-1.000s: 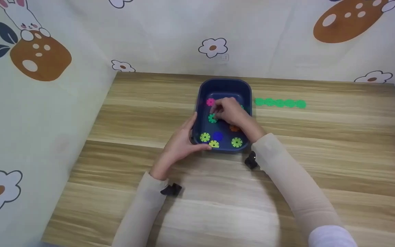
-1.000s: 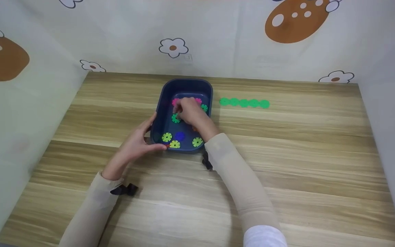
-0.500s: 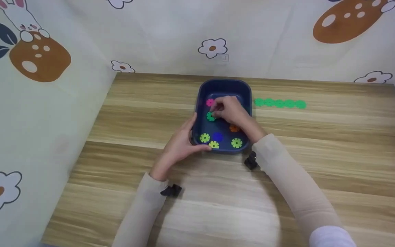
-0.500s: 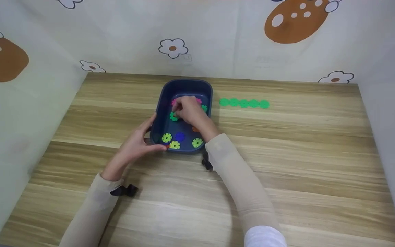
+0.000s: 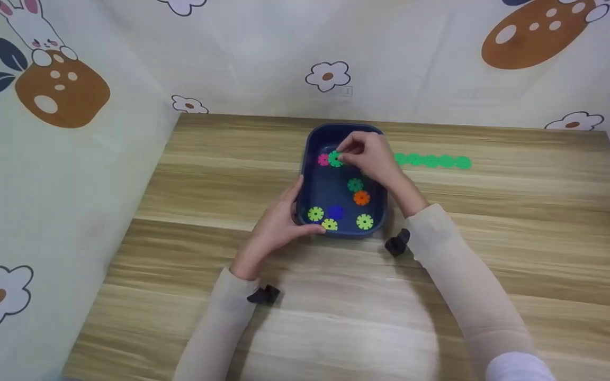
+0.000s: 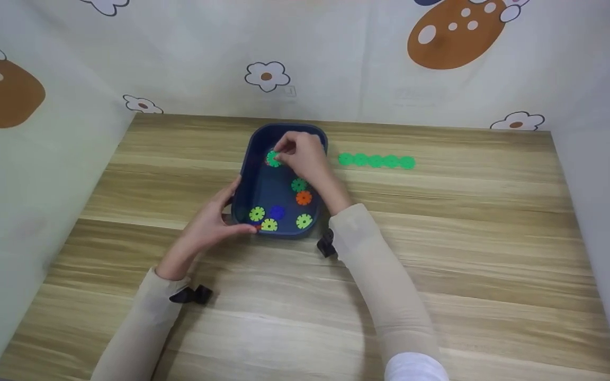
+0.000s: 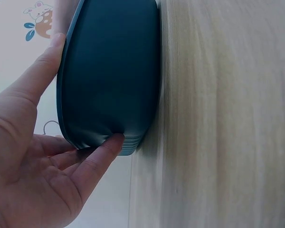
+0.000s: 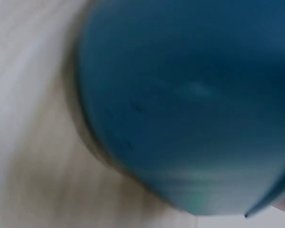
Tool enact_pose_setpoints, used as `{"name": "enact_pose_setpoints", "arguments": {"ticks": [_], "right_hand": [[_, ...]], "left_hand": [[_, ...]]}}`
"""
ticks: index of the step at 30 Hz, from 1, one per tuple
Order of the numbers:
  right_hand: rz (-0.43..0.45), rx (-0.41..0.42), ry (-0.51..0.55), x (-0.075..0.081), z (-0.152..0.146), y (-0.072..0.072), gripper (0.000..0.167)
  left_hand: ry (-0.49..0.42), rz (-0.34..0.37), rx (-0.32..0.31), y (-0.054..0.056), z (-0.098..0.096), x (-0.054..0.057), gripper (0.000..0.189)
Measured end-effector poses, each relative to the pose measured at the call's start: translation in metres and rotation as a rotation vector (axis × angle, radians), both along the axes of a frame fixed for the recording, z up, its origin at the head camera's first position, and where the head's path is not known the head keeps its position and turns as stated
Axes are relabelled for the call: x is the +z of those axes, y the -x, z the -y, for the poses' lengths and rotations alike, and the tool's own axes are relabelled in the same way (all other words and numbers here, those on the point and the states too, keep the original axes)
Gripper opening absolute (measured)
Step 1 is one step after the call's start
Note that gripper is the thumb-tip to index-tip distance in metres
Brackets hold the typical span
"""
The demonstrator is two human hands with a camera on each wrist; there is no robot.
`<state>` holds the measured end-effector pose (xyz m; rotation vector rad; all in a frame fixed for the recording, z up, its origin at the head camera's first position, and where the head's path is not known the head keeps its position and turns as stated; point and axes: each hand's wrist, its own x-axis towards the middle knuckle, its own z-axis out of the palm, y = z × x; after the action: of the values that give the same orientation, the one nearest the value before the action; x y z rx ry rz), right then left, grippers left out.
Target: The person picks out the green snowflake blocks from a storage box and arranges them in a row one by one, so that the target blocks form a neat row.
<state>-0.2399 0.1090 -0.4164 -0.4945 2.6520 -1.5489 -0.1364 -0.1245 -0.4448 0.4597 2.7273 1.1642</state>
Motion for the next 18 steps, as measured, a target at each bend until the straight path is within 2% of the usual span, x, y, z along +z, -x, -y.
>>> {"name": "enact_pose_setpoints", "arguments": {"ticks": [9, 18], "right_hand": [[0.015, -0.136, 0.052, 0.006, -0.04, 0.008, 0.011], [0.023, -0.245, 0.139, 0.005, -0.095, 0.011, 0.012]], "left_hand": [[0.013, 0.025, 0.023, -0.003, -0.001, 0.0, 0.116], [0.013, 0.017, 0.02, -0.001, -0.001, 0.002, 0.117]]}}
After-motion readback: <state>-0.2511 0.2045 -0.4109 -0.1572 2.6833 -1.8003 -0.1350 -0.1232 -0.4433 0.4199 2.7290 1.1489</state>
